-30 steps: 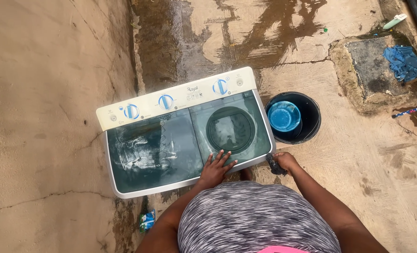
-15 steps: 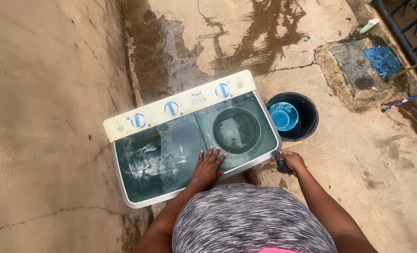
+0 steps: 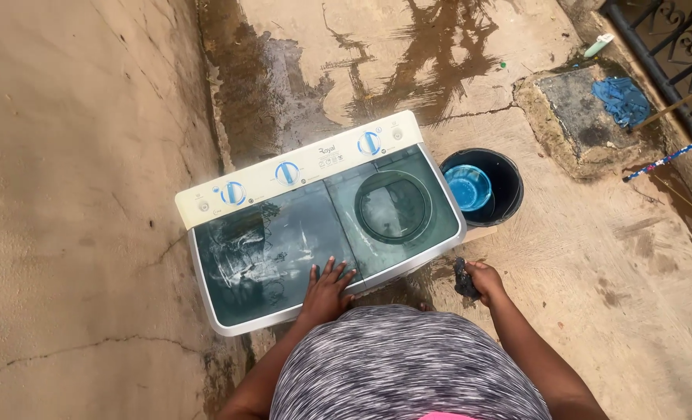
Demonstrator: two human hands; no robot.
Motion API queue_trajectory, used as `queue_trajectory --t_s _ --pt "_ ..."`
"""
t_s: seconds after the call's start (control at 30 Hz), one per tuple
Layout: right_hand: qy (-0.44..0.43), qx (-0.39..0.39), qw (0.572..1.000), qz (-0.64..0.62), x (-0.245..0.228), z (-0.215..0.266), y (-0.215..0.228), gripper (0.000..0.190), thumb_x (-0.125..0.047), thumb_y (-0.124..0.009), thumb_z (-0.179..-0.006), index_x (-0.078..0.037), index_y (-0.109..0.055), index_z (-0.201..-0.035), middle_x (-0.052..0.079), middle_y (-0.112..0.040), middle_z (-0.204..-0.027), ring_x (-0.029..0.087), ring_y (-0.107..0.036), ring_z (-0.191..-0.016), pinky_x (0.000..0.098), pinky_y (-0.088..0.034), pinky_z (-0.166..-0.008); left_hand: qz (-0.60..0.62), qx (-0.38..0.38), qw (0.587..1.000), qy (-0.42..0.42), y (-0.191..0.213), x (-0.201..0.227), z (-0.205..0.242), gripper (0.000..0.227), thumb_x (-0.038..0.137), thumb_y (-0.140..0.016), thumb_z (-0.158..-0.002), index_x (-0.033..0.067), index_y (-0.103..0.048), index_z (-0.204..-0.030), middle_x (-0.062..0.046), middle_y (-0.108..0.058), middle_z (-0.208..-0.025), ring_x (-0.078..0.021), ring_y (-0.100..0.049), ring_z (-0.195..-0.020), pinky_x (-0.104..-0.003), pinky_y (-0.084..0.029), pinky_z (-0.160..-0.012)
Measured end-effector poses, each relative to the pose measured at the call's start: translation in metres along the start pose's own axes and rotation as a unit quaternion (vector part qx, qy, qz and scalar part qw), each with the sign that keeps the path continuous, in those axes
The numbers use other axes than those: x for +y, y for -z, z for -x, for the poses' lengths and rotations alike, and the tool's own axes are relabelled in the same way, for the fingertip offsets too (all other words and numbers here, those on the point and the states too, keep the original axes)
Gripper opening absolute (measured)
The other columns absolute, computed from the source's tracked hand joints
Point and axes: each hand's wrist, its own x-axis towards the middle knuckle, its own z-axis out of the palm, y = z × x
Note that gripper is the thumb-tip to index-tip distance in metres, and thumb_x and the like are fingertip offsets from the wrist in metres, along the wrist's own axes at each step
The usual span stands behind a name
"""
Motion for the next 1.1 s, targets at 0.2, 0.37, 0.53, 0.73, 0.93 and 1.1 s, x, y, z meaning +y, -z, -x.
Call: queue_trajectory --t_s 0.2,0.37,0.53,0.73,0.93,1.1 --pt "0.025 -0.046 0.999 0.013 -0.008 -0.027 0.018 0.021 -0.017 -0.062 -0.100 -0.001 -0.069 -0.112 0.008 -0.072 -0.092 0.017 -0.068 -0.071 0.0344 -0.058 -0.062 0.010 0.051 0.998 0.036 -0.006 0.025 0.003 0.064 0.033 -0.073 -0.089 0.0254 -0.051 -0.149 -0.004 -0.038 -0.161 -0.0272 -0.017 -0.156 -0.059 -0.005 -0.124" --pt "0.036 -0.100 0.994 0.020 -0.030 -0.025 0.041 0.022 -0.016 -0.060 -0.100 0.000 -0.069 -0.112 0.007 -0.073 -0.093 0.017 -0.069 -0.073 0.0348 -0.060 -0.064 0.016 0.078 0.994 0.080 -0.026 0.063 -0.004 0.060 0.036 -0.073 -0.090 0.0246 -0.054 -0.146 -0.004 -0.040 -0.159 -0.0285 -0.020 -0.155 -0.060 -0.007 -0.123" --pt "0.040 -0.158 0.986 0.022 -0.039 -0.033 0.082 0.023 -0.016 -0.058 -0.101 -0.001 -0.070 -0.113 0.007 -0.073 -0.093 0.016 -0.070 -0.074 0.0344 -0.061 -0.065 0.024 0.104 0.988 0.114 -0.057 0.108 -0.012 0.058 0.036 -0.073 -0.089 0.0236 -0.057 -0.143 -0.004 -0.042 -0.159 -0.0289 -0.021 -0.156 -0.060 -0.009 -0.124" --pt "0.013 -0.163 0.986 0.044 -0.042 -0.032 0.119 0.023 -0.015 -0.059 -0.100 -0.001 -0.069 -0.115 0.008 -0.075 -0.096 0.018 -0.071 -0.075 0.0357 -0.061 -0.065 0.052 0.113 0.979 0.161 -0.071 0.164 -0.004 0.059 0.036 -0.074 -0.088 0.0259 -0.056 -0.144 -0.003 -0.041 -0.159 -0.0277 -0.020 -0.156 -0.059 -0.010 -0.125" --pt "0.006 -0.178 0.982 0.058 -0.049 -0.026 0.132 0.023 -0.015 -0.060 -0.100 0.000 -0.069 -0.116 0.009 -0.074 -0.096 0.019 -0.071 -0.076 0.0361 -0.061 -0.066 0.046 0.093 0.976 0.189 -0.086 0.187 0.008 0.060 0.039 -0.072 -0.090 0.0269 -0.053 -0.146 -0.004 -0.037 -0.161 -0.0282 -0.017 -0.155 -0.061 -0.008 -0.123" --pt "-0.003 -0.180 0.981 0.069 -0.062 0.000 0.125 0.023 -0.017 -0.058 -0.100 -0.004 -0.069 -0.115 0.009 -0.073 -0.093 0.020 -0.070 -0.073 0.0381 -0.060 -0.063 0.033 0.072 0.975 0.209 -0.091 0.193 0.020 0.060 0.042 -0.071 -0.092 0.0285 -0.052 -0.147 -0.003 -0.037 -0.162 -0.0280 -0.016 -0.156 -0.060 -0.008 -0.125"
